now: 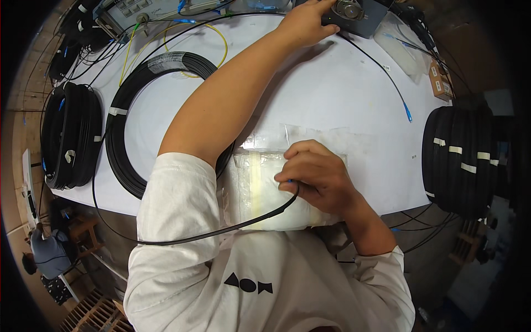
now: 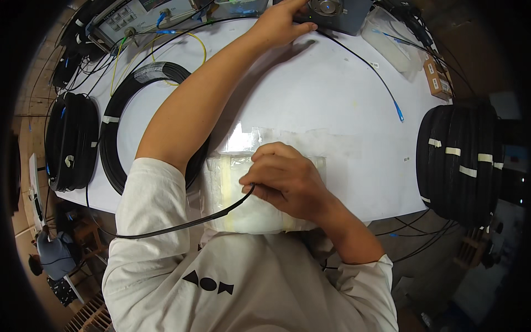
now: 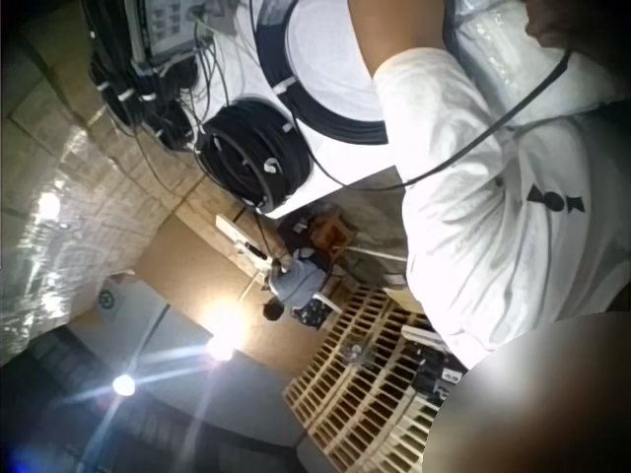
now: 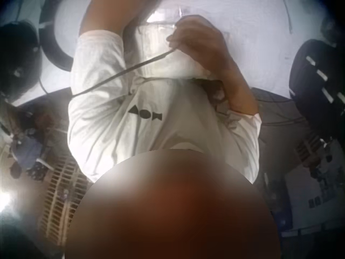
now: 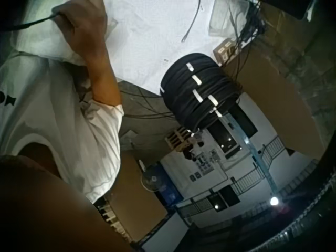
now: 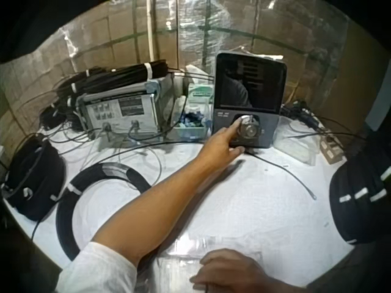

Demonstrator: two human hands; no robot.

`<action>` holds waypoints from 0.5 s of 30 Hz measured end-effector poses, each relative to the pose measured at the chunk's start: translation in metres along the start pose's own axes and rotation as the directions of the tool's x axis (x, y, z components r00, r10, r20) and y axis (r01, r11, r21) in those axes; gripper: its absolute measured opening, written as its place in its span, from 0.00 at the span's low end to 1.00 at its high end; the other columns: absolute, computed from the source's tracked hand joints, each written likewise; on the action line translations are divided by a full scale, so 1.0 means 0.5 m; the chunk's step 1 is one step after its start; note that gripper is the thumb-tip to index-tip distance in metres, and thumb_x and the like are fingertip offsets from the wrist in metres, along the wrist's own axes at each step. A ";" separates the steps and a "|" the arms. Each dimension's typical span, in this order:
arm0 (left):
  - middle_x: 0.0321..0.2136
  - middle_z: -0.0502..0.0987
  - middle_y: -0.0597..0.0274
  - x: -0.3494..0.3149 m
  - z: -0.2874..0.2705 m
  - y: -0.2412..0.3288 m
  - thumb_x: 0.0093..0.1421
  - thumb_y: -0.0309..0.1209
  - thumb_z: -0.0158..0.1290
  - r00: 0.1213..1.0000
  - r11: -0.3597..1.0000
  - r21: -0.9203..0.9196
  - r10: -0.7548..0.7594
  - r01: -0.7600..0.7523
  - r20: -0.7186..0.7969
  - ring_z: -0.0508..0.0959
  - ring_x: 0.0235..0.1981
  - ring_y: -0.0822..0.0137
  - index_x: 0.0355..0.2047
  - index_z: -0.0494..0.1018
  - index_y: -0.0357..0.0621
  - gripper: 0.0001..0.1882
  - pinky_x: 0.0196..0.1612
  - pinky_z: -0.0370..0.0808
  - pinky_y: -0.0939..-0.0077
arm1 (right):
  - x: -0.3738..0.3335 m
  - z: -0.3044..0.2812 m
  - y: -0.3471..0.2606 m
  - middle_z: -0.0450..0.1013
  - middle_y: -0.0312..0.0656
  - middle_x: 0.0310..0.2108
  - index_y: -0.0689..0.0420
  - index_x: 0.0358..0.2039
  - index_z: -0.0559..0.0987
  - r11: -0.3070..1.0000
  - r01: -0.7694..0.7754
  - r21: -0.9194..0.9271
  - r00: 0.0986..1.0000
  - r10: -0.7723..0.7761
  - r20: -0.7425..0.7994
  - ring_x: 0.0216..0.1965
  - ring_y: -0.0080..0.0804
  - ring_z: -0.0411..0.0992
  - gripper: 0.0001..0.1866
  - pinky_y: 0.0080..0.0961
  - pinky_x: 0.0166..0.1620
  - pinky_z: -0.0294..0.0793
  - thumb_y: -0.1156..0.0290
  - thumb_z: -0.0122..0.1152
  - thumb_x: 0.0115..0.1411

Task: The recorder uses a digital inspection microscope to examine the end faces of fiber optic cables.

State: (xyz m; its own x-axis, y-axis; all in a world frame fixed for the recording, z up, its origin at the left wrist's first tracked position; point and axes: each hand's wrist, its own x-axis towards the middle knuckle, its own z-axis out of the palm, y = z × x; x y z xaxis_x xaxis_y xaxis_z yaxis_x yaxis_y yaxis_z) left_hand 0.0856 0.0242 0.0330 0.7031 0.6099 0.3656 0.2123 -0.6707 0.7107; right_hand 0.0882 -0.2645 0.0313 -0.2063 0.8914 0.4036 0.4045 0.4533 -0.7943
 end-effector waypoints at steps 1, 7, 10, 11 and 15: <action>0.55 0.77 0.42 0.000 0.000 -0.001 0.63 0.31 0.65 1.000 1.000 -0.014 0.001 -0.001 -0.005 0.79 0.56 0.48 0.78 0.54 0.53 0.46 0.60 0.76 0.60 | 0.001 0.002 0.000 0.80 0.33 0.33 0.53 0.35 0.86 1.000 -0.001 0.000 1.000 0.001 0.000 0.44 0.40 0.77 0.11 0.34 0.43 0.79 0.77 0.77 0.50; 0.56 0.77 0.43 0.011 -0.002 0.019 0.64 0.31 0.65 0.997 0.999 0.018 -0.050 0.049 0.052 0.80 0.56 0.49 0.78 0.54 0.52 0.46 0.60 0.76 0.61 | -0.002 -0.010 -0.004 0.79 0.34 0.33 0.52 0.35 0.86 0.998 -0.016 -0.067 1.000 0.018 0.023 0.46 0.40 0.77 0.10 0.34 0.45 0.79 0.73 0.77 0.52; 0.50 0.77 0.49 0.014 0.027 -0.068 0.60 0.42 0.67 0.984 0.990 0.058 0.131 -0.125 -0.122 0.80 0.51 0.47 0.72 0.65 0.60 0.41 0.52 0.78 0.56 | 0.008 -0.015 -0.011 0.80 0.35 0.32 0.55 0.37 0.86 0.998 0.051 -0.036 0.994 -0.048 0.098 0.46 0.43 0.77 0.08 0.35 0.46 0.79 0.72 0.76 0.57; 0.50 0.78 0.48 0.017 0.033 -0.068 0.60 0.42 0.67 0.979 0.984 0.077 0.168 -0.160 -0.113 0.80 0.50 0.46 0.75 0.61 0.61 0.44 0.53 0.78 0.56 | 0.002 -0.019 -0.004 0.79 0.35 0.33 0.53 0.36 0.86 1.000 0.025 -0.010 0.993 -0.024 0.112 0.48 0.41 0.77 0.08 0.35 0.47 0.78 0.72 0.76 0.56; 0.50 0.78 0.47 0.015 0.037 -0.055 0.60 0.41 0.67 0.977 0.982 0.002 0.188 -0.189 -0.099 0.80 0.52 0.46 0.73 0.64 0.58 0.42 0.54 0.77 0.57 | 0.020 -0.086 0.028 0.78 0.36 0.35 0.53 0.35 0.86 0.983 0.045 -0.176 0.999 -0.045 0.007 0.47 0.41 0.77 0.11 0.35 0.48 0.79 0.75 0.76 0.50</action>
State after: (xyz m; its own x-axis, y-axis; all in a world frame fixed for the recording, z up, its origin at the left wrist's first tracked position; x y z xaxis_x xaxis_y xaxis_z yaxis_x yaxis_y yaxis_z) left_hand 0.0976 0.0393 0.0050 0.6600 0.5114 0.5503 0.0768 -0.7746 0.6278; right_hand 0.1302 -0.2494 0.0439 -0.2302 0.8702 0.4356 0.5456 0.4860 -0.6827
